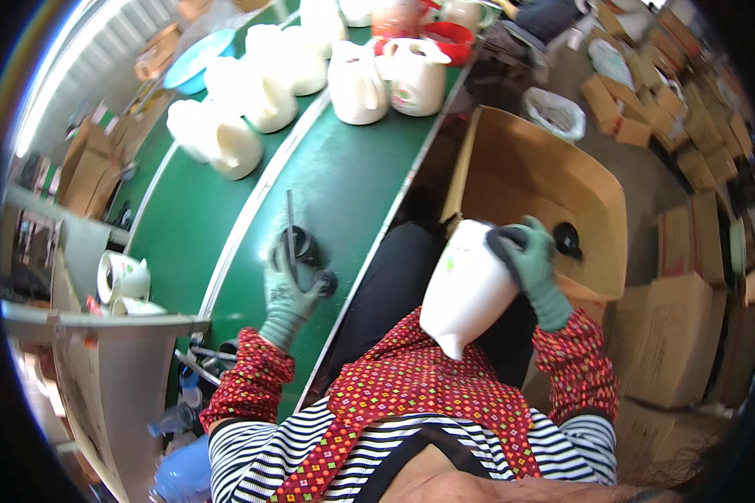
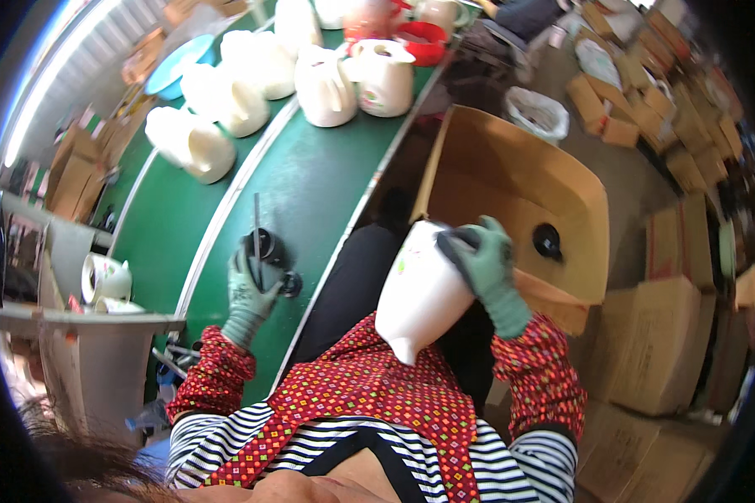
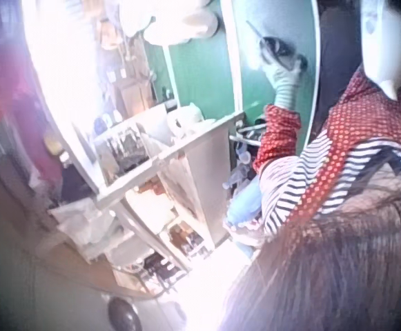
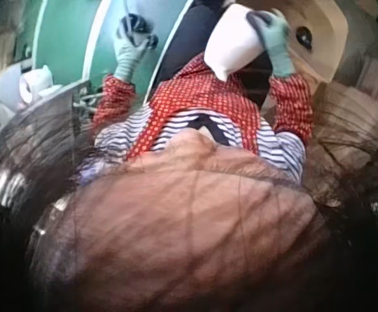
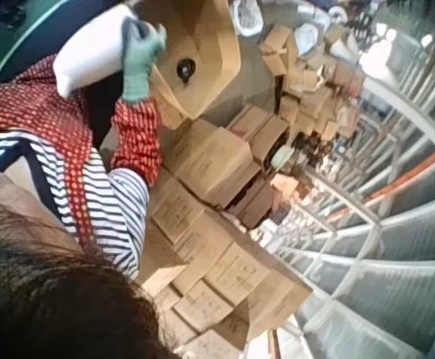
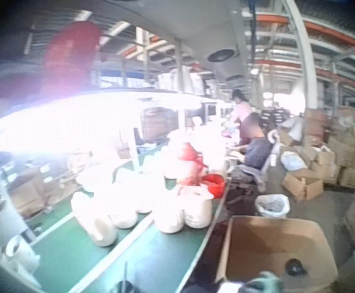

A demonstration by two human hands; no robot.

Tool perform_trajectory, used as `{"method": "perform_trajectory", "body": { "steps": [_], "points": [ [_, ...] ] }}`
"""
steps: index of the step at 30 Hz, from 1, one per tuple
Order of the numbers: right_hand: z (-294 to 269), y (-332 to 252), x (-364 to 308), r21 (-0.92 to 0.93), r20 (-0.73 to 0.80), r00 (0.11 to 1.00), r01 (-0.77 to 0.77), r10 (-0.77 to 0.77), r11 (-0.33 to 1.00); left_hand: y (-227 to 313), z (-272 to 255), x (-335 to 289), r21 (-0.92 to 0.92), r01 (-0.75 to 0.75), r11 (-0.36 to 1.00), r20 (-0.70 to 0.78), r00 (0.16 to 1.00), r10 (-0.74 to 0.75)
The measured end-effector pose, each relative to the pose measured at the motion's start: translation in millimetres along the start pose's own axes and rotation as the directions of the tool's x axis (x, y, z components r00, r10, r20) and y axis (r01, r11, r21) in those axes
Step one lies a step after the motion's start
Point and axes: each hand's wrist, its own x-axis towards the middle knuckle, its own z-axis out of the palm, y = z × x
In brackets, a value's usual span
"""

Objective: The person assembles white plastic kettles on a conveyor belt by inserting black circular components into the kettle openings and securing black lids. The person handles each kettle one at a time, places the assembled units into a cardboard box, and continues the process along the line.

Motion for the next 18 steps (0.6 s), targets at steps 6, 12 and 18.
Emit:
{"method": "perform_trajectory", "body": {
  "steps": [6, 12, 18],
  "points": [
    [37, -72, -5, -0.249, 0.238, 0.966, 0.159, -0.099, 0.955, -98, 69, 16, -0.278, 0.395, 0.876, 0.233, 0.912, -0.338],
    [0, -48, 28, 0.372, 0.336, 0.92, 0.068, -0.203, 0.926, -11, 17, 50, -0.566, 0.591, 0.575, 0.496, 0.801, -0.335],
    [-13, -46, 101, 0.325, 0.181, 0.852, 0.419, -0.491, 0.848, 135, -53, 118, -0.557, 0.612, 0.562, 0.723, 0.69, -0.033]
  ]
}}
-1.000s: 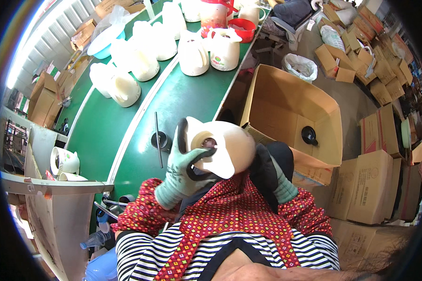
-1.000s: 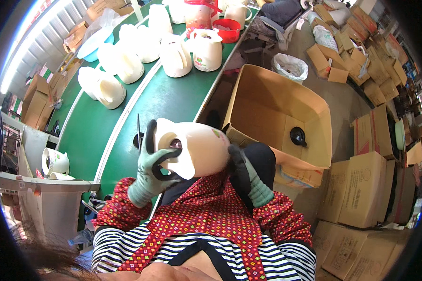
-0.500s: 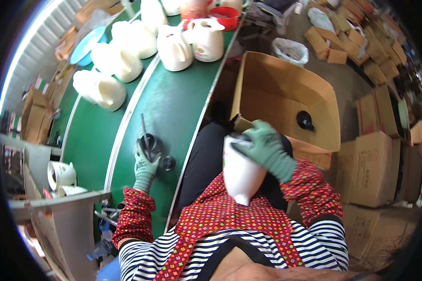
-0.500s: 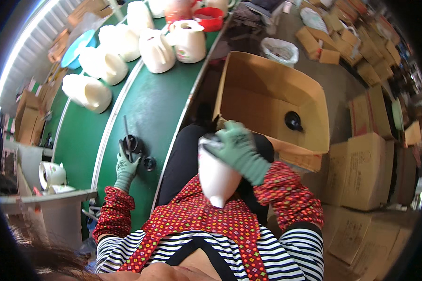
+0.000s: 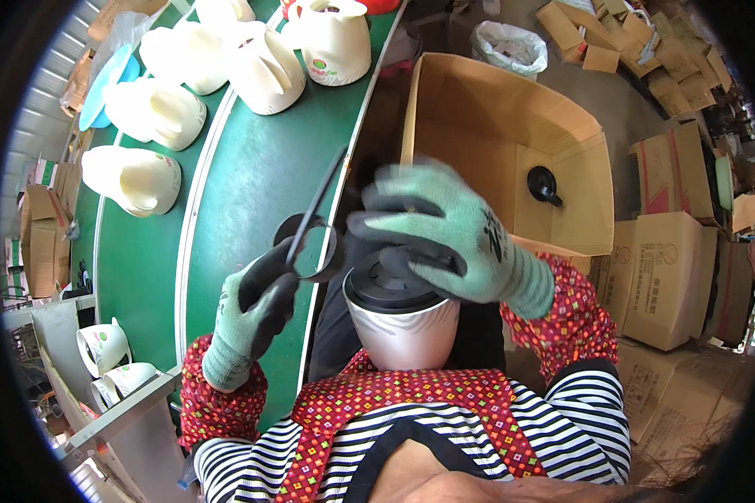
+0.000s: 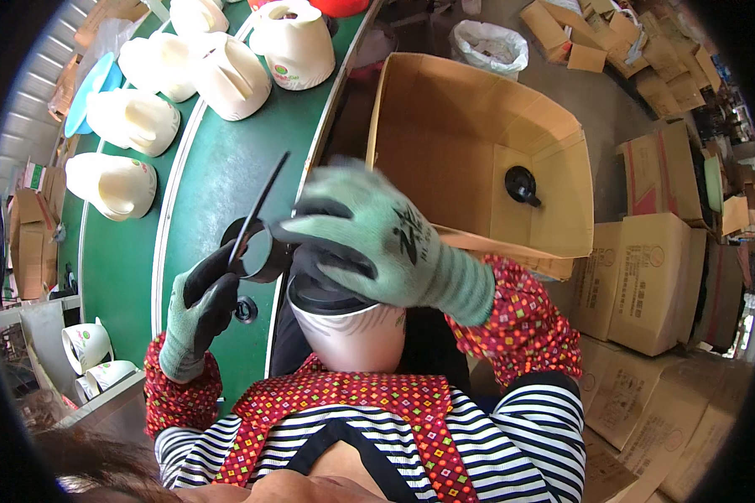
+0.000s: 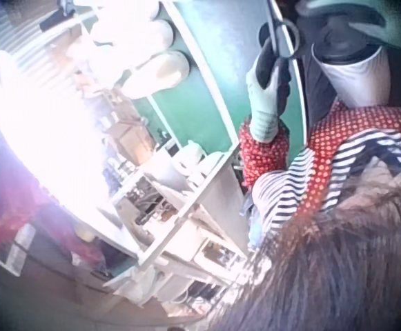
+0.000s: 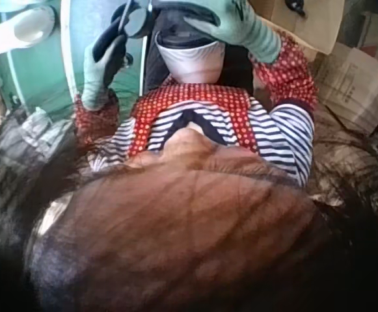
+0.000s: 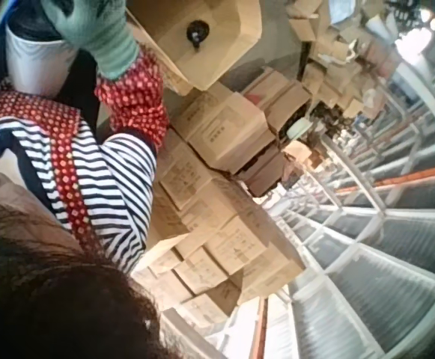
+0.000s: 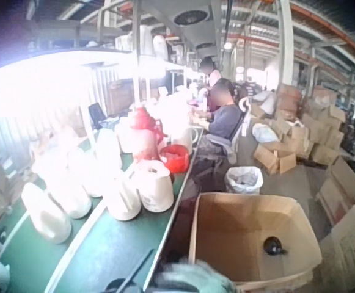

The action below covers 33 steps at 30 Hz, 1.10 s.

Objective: The person assembles white plastic kettles on a conveyor belt by inserting black circular components into the kettle openings and securing black lids. The person handles each kettle one at a time, places the assembled units into a cardboard box, and continues the process along the line.

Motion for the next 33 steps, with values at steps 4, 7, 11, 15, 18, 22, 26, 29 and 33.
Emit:
{"method": "perform_trajectory", "body": {
  "steps": [4, 7, 11, 15, 18, 22, 26, 29, 33],
  "points": [
    [23, 60, 29, 0.012, 0.041, 0.999, 0.023, -0.024, 1.0, 50, 29, 13, 0.068, 0.104, 0.992, 0.231, 0.966, -0.118],
    [37, 94, 18, 0.192, 0.138, 0.987, -0.11, 0.084, 0.975, 42, 34, 37, 0.333, -0.466, 0.82, 0.368, 0.864, 0.342],
    [62, 120, -9, 0.424, 0.148, 0.968, -0.247, 0.202, 0.871, 93, 57, 52, 0.391, -0.524, 0.757, 0.434, 0.83, 0.35],
    [55, 99, -19, 0.581, 0.284, 0.871, -0.489, 0.401, 0.651, 88, 85, 62, 0.347, -0.599, 0.722, 0.627, 0.721, 0.296],
    [52, 113, -29, 0.39, 0.395, 0.864, -0.465, 0.312, 0.795, 80, 80, 58, 0.369, -0.589, 0.72, 0.621, 0.732, 0.28],
    [55, 92, -38, 0.245, 0.306, 0.903, -0.381, 0.302, 0.891, 75, 78, 36, 0.443, -0.627, 0.64, 0.627, 0.728, 0.279],
    [83, 110, -45, 0.385, 0.053, 0.963, -0.264, 0.264, 0.884, 100, 83, 47, 0.457, -0.522, 0.72, 0.686, 0.722, 0.088],
    [78, 90, -53, 0.297, -0.109, 0.958, -0.222, 0.264, 0.929, 80, 97, 35, 0.524, -0.369, 0.768, 0.463, 0.88, 0.108],
    [71, 76, -67, -0.026, -0.268, 0.962, -0.057, 0.048, 0.998, 67, 83, 48, 0.573, -0.29, 0.767, 0.442, 0.897, 0.009]
  ]
}}
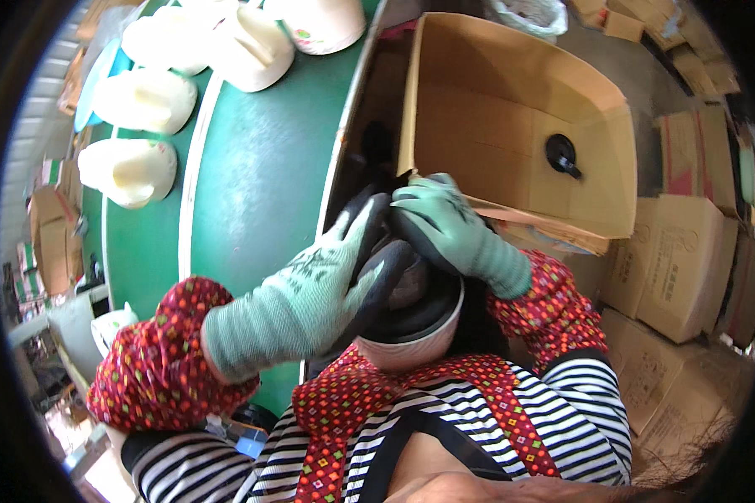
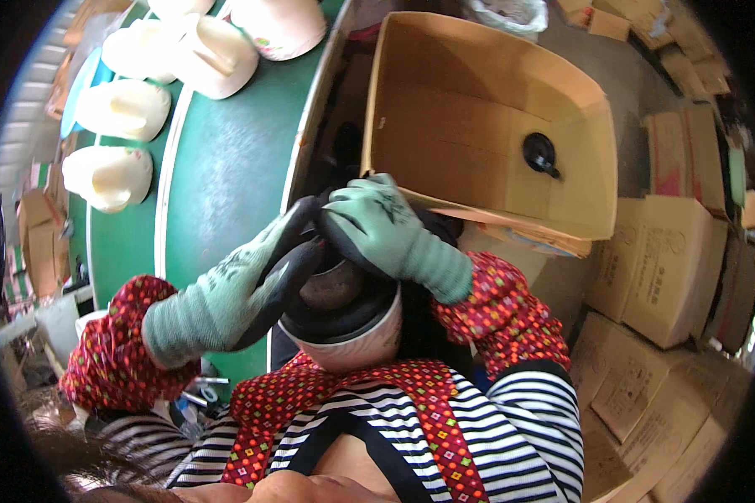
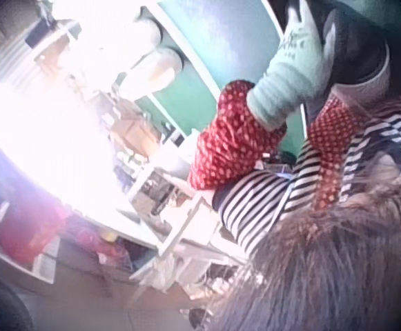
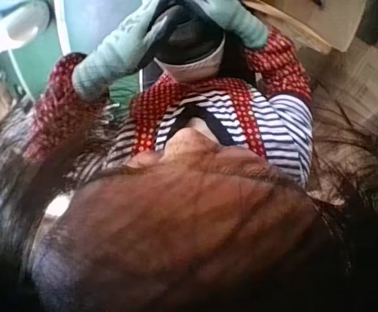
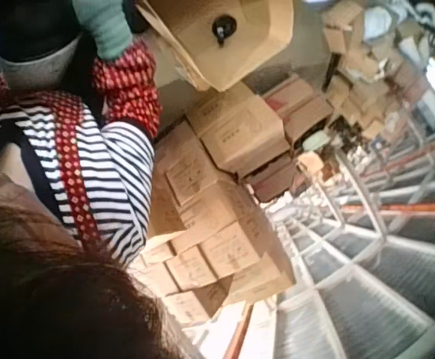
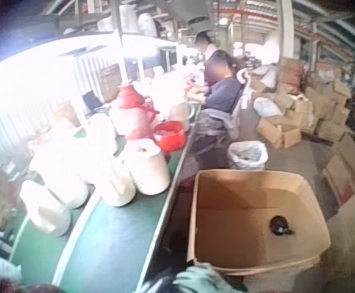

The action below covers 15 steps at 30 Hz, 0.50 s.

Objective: The person assembles white plastic kettles on a conveyor belt by inserting black circular components into the kettle openings and securing black lids. The person handles each kettle one at a time, places the assembled units into a cardboard box, and continues the process along the line.

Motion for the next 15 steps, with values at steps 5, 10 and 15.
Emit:
{"method": "perform_trajectory", "body": {
  "steps": [5, 10, 15],
  "points": [
    [-43, -58, 18, -0.285, 0.298, 0.916, -0.183, 0.268, 0.941, -87, -10, 18, 0.192, -0.226, 0.955, 0.002, 0.973, 0.23],
    [-58, -101, 38, -0.455, 0.445, 0.817, -0.147, 0.367, 0.878, -130, -10, 57, 0.119, -0.254, 0.96, -0.047, 0.964, 0.261],
    [-50, -125, 52, -0.611, 0.506, 0.727, -0.078, 0.465, 0.788, -195, 20, 103, 0.452, -0.613, 0.648, -0.186, 0.646, 0.741]
  ]
}}
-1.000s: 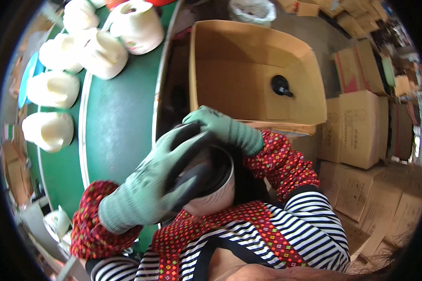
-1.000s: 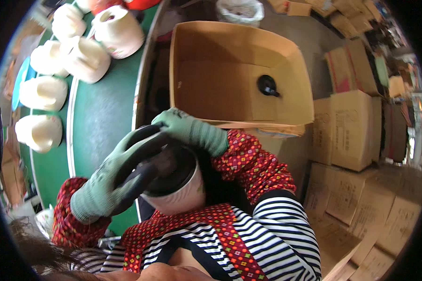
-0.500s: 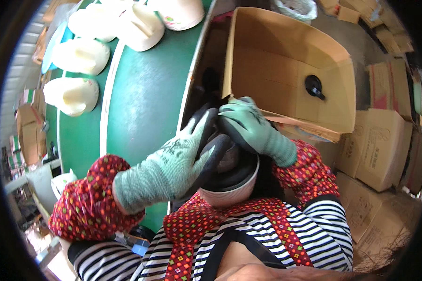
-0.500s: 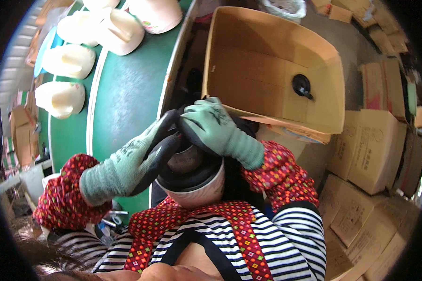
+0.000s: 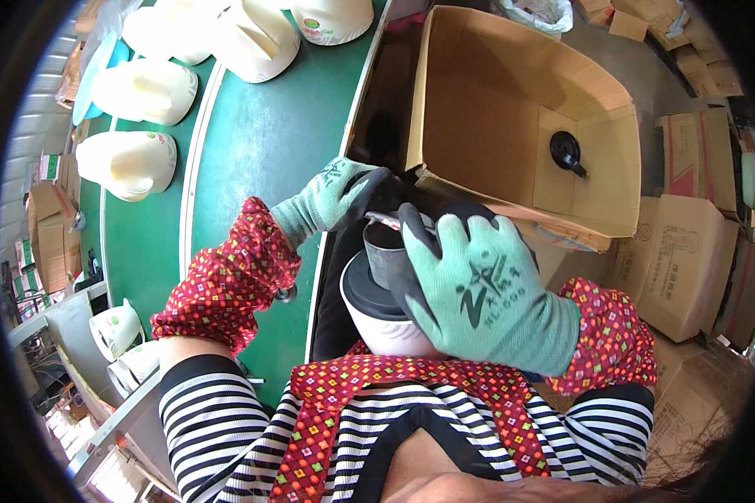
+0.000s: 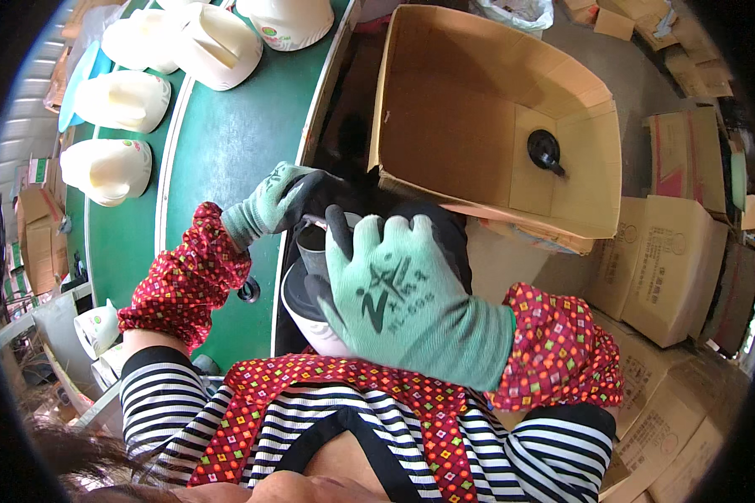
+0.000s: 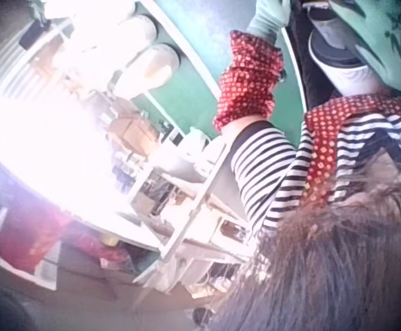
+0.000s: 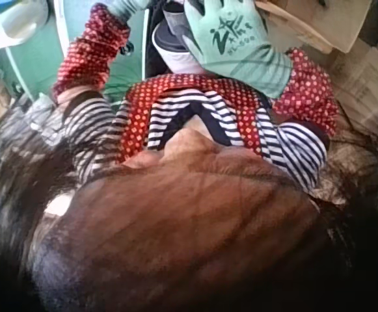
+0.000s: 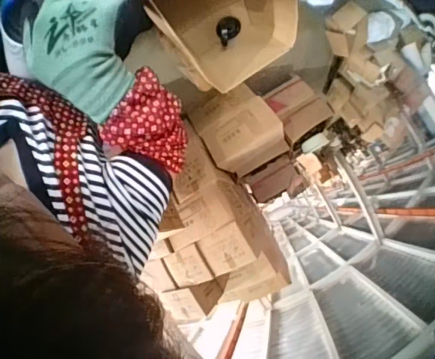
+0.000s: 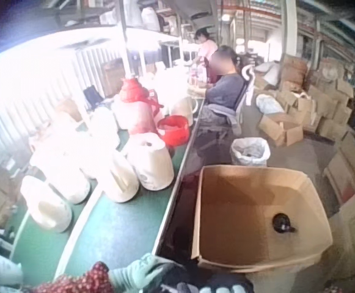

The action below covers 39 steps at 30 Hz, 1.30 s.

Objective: The person assembles white plastic kettles on a conveyor belt by inserting black circular components into the kettle openings and securing black lids. The person handles each kettle one at a time, places the assembled units into a cardboard box, and continues the process along the line.

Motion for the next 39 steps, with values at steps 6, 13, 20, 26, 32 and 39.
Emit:
{"method": "perform_trajectory", "body": {
  "steps": [6, 13, 20, 26, 32, 39],
  "points": [
    [13, 17, -1, 0.147, -0.347, 0.92, 0.247, -0.183, 0.958, 43, -52, -20, -0.163, 0.375, 0.912, -0.084, 0.916, -0.392],
    [78, 23, -18, 0.561, -0.442, 0.884, 0.405, -0.153, 0.722, 54, -45, -169, -0.197, 0.846, 0.495, -0.288, 0.433, -0.854],
    [79, 6, 14, 0.773, -0.545, 0.795, 0.354, 0.267, 0.526, 70, -31, -220, 0.034, 0.944, 0.328, -0.465, 0.305, -0.831],
    [61, -6, 67, 0.975, -0.104, 0.907, 0.175, 0.408, -0.139, 180, -71, -173, -0.387, 0.4, 0.831, -0.28, 0.808, -0.519],
    [79, -91, 110, 0.927, 0.046, 0.993, -0.003, 0.106, -0.375, 197, -89, -235, -0.874, 0.242, 0.422, -0.345, 0.304, -0.888],
    [93, -56, 83, 0.997, 0.001, 0.985, 0.011, 0.174, -0.072, 39, -194, -348, -0.767, 0.339, 0.544, -0.626, -0.215, -0.749]
  ]
}}
